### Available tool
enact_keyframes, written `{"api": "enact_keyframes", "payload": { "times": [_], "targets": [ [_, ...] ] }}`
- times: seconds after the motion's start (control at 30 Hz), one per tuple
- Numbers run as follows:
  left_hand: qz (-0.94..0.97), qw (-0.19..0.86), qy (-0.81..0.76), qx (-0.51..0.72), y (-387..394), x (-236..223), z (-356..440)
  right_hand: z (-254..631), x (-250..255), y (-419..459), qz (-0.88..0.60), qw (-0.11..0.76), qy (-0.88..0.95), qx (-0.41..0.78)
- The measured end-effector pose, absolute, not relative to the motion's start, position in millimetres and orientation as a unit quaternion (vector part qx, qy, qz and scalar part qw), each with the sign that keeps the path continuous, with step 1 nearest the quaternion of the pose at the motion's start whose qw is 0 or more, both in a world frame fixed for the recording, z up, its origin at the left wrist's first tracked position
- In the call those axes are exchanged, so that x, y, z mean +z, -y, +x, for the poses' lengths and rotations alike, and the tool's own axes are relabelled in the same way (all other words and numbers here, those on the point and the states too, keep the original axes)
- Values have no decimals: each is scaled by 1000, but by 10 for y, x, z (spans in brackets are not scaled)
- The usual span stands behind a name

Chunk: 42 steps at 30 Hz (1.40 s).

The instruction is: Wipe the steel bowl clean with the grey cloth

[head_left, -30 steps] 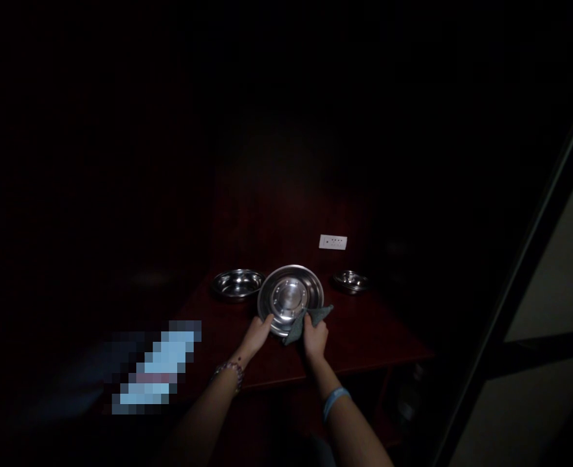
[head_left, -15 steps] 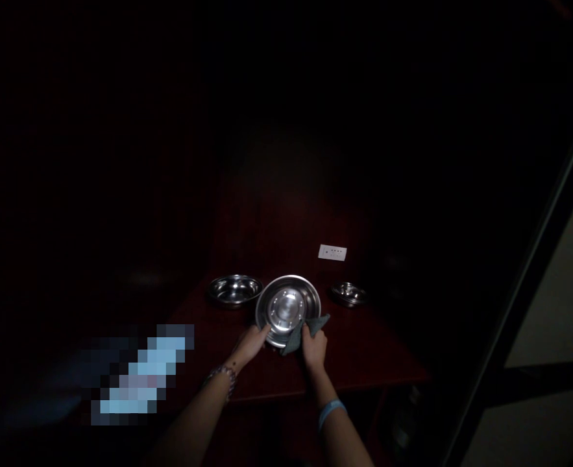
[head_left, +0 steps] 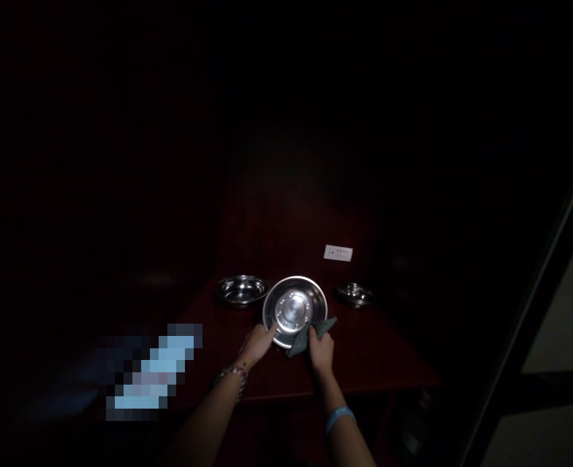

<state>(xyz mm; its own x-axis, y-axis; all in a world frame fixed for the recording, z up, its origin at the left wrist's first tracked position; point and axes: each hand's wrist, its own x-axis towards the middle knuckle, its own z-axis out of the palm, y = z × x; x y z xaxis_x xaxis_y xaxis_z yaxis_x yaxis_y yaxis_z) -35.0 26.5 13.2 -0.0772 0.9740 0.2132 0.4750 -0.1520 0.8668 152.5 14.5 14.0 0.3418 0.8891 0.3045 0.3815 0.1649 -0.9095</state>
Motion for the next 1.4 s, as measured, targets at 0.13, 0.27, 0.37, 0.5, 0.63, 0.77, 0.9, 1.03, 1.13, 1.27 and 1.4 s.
{"api": "enact_keyframes", "payload": {
  "times": [0.13, 0.27, 0.37, 0.5, 0.63, 0.77, 0.9, 1.03, 1.13, 1.27, 1.4],
  "targets": [
    [606, 287, -606, 428, -235, 153, -342, 1543, 77, -190, -600, 557, 523, 236],
    [601, 302, -596, 438, -255, 135, -348, 1549, 48, -208, -583, 590, 502, 245],
    [604, 299, -572, 467, -300, 108, -354, 1547, 30, -220, -573, 613, 486, 246],
    [608, 320, -530, 497, -291, 135, -332, 1557, -4, -249, -561, 621, 483, 257],
    [625, 316, -541, 466, -176, 216, -308, 1576, -19, -272, -569, 619, 474, 261],
    [675, 258, -547, 423, -109, 238, -323, 1572, -25, -285, -565, 626, 469, 263],
    [678, 243, -553, 418, -180, 166, -347, 1557, -36, -300, -542, 631, 480, 278],
    [653, 307, -539, 434, -290, 88, -349, 1551, -22, -295, -549, 623, 485, 275],
    [634, 339, -493, 490, -335, 80, -344, 1546, 8, -274, -561, 620, 480, 266],
    [584, 349, -502, 534, -328, 121, -359, 1538, 45, -239, -557, 628, 472, 271],
    [552, 363, -508, 553, -284, 170, -367, 1537, 51, -227, -543, 632, 478, 279]
  ]
}}
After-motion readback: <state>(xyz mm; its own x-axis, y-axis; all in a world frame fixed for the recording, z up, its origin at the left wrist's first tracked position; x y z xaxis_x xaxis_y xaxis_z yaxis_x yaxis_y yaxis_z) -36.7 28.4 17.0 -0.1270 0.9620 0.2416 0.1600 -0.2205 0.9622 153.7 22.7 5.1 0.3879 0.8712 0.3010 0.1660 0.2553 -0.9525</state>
